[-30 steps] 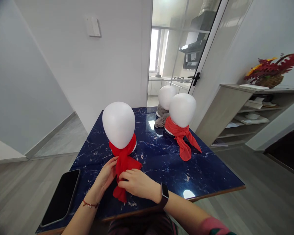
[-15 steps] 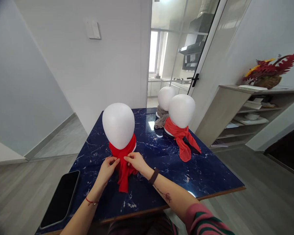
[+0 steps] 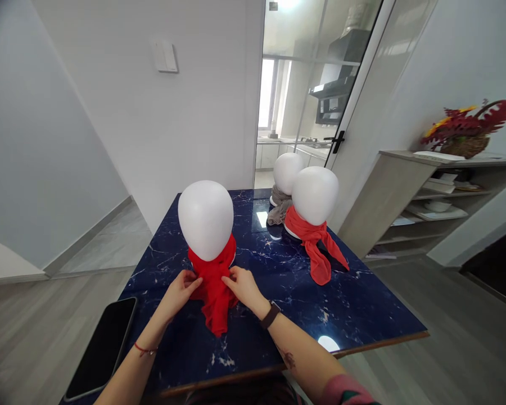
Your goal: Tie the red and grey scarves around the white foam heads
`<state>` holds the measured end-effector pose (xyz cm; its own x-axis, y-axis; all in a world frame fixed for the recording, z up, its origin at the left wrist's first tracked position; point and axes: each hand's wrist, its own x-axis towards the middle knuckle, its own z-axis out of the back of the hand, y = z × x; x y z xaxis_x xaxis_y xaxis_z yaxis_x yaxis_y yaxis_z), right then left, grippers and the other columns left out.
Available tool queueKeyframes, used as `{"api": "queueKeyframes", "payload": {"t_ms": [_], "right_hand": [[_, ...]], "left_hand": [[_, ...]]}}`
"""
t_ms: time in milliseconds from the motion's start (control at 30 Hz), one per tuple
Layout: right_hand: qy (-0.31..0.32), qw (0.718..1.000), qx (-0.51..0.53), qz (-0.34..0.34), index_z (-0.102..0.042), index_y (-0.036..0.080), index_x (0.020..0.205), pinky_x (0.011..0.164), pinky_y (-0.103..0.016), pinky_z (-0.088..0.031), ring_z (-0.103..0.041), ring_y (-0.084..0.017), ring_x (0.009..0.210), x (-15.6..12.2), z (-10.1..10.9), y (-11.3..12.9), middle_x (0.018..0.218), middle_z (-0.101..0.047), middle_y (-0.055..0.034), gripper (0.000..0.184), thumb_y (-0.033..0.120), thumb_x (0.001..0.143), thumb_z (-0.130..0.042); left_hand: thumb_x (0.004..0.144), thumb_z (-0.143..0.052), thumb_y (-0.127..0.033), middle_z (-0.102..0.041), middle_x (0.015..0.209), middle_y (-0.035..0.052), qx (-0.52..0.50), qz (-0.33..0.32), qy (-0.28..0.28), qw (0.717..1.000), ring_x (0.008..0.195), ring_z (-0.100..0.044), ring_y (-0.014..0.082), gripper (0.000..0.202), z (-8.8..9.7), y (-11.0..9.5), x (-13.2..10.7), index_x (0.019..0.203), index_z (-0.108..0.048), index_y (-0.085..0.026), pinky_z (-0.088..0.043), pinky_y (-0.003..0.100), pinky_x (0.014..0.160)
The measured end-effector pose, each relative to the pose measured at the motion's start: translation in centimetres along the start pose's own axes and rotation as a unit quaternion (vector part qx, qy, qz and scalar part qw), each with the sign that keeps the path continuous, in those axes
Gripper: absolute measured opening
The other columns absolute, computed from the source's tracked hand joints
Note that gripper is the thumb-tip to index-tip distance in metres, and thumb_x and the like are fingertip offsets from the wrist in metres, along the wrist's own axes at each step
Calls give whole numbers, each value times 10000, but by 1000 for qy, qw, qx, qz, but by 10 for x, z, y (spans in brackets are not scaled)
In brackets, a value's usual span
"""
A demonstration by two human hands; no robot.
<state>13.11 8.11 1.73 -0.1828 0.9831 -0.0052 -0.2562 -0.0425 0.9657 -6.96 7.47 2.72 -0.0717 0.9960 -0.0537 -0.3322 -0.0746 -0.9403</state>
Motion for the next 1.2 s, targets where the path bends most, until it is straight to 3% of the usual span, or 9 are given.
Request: {"api": "queueKeyframes", "payload": {"t_ms": [67, 133, 300, 400, 467, 600, 800, 1000, 1200], "right_hand": [[86, 991, 91, -45, -594, 175, 837, 528, -249, -465, -593, -135, 558, -2, -5, 1, 702, -656, -12, 252, 394, 723, -642], [112, 984, 131, -51, -572, 172, 878, 518, -234, -464, -599, -126, 569, -2, -5, 1, 735, -660, -8, 319, 402, 687, -682], [-31, 998, 57, -6, -546, 174, 887, 530, -246, -455, -622, -160, 651, 14, 16, -10, 742, -658, -32, 337, 462, 737, -636], [-167, 984, -44, 41, -559, 163, 999, 759, -345, -489, -630, -200, 879, 27, 30, -17, 950, -667, -99, 256, 365, 857, -490], [-200, 961, -169, 84, -574, 147, 1066, 919, -397, -423, -570, -223, 1045, 34, 31, -21, 1101, -627, -134, 251, 249, 876, -445], [-152, 914, -362, 102, -591, 176, 1125, 901, -391, -410, -490, -248, 1116, 45, 19, -24, 1203, -577, -124, 297, 183, 903, -394], [-130, 876, -450, 112, -576, 192, 1156, 843, -369, -421, -476, -239, 1076, 54, 11, -28, 1222, -557, -113, 322, 160, 921, -358], [-129, 902, -398, 101, -612, 204, 1115, 874, -360, -416, -495, -232, 1088, 54, 16, -22, 1197, -590, -90, 317, 249, 949, -345], [-154, 963, -213, 62, -555, 158, 1107, 850, -326, -419, -583, -199, 973, 54, 18, -17, 1044, -640, -112, 280, 271, 950, -354]], "left_hand": [[636, -649, -463, -612, 676, 14, -28, 2, 13, 1000, 634, -615, 189, 321, -6, 0, -2, 746, -524, -189, -469, 305, 601], [624, -655, -456, -603, 658, 1, -41, 2, 13, 999, 621, -605, 178, 315, -8, 2, -3, 731, -525, -190, -468, 299, 602], [644, -637, -353, -648, 875, 69, -37, -5, -80, 996, 819, -649, 217, 266, 6, 10, 5, 823, -543, -181, -496, 345, 743], [702, -566, -241, -628, 1056, 105, -53, -12, -160, 986, 951, -637, 200, 262, 14, 9, 22, 955, -529, -180, -494, 337, 824], [722, -505, -159, -613, 1096, 108, -47, -9, -202, 978, 987, -623, 181, 297, 14, 5, 37, 1018, -511, -178, -492, 325, 846], [707, -418, -66, -572, 1137, 118, -6, -20, -253, 967, 1074, -571, 187, 384, 2, 3, 59, 1069, -501, -163, -451, 354, 928], [636, -435, -50, -585, 1107, 160, 81, -80, -242, 964, 1198, -479, 300, 370, 0, 17, 63, 963, -587, -131, -335, 465, 1034], [691, -391, -92, -667, 941, 150, 244, -106, -121, 956, 955, -622, 311, 311, -4, 16, 56, 911, -598, -169, -462, 391, 812], [790, -370, -214, -668, 975, 160, 241, -124, -125, 955, 950, -624, 309, 285, -12, 6, 45, 958, -592, -157, -458, 371, 782]]}}
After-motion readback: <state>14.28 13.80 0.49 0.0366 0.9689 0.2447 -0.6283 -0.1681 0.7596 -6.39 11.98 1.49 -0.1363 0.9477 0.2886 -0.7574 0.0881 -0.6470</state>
